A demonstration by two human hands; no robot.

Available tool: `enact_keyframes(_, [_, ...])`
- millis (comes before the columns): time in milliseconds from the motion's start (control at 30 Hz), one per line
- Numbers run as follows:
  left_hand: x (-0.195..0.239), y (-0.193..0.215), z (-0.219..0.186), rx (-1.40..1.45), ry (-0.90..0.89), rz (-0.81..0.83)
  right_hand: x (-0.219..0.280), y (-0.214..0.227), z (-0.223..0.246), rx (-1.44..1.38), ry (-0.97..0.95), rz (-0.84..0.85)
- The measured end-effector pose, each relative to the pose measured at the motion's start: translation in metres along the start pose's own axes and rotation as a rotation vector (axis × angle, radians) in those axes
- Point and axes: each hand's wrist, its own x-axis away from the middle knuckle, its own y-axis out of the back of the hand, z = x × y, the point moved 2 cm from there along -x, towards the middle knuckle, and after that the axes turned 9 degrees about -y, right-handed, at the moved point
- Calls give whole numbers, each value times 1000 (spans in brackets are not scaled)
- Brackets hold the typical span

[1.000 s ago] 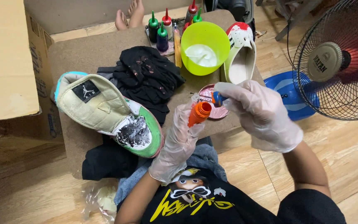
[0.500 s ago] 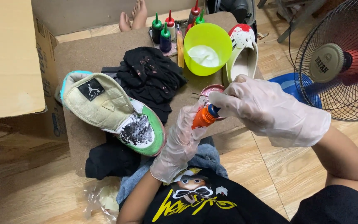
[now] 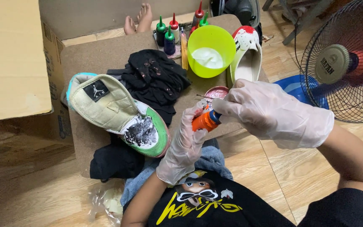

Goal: The person pours orange paint into a small container and then uses a brush to apply it to a high-top sneaker. They carefully paint details on the side of the shoe, which already features a colorful design.

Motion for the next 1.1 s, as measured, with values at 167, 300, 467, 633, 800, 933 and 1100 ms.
enact_keyframes(167, [-2,-5,3,74,-2,-46,0,3,3,55,36,38])
enact_keyframes(300, [-2,-13,3,220,41,-139,4,4,-1,11,-40,43])
enact_keyframes(467, [-15,-15,-23,444,87,-129,-6,19,-3,-63,-94,185])
enact_keyframes(633, [-23,-15,-32,262,64,-159,-7,28,-4,-132,-162,214])
enact_keyframes(800, [-15,-27,-4,209,81,-386,-3,26,-8,-47,-135,195])
enact_keyframes(933, [-42,-24,-18,240,313,-492,-4,32,-3,-27,-105,180])
enact_keyframes(1100, [-53,-24,-36,414,516,-613,-2,29,1,-136,-105,88])
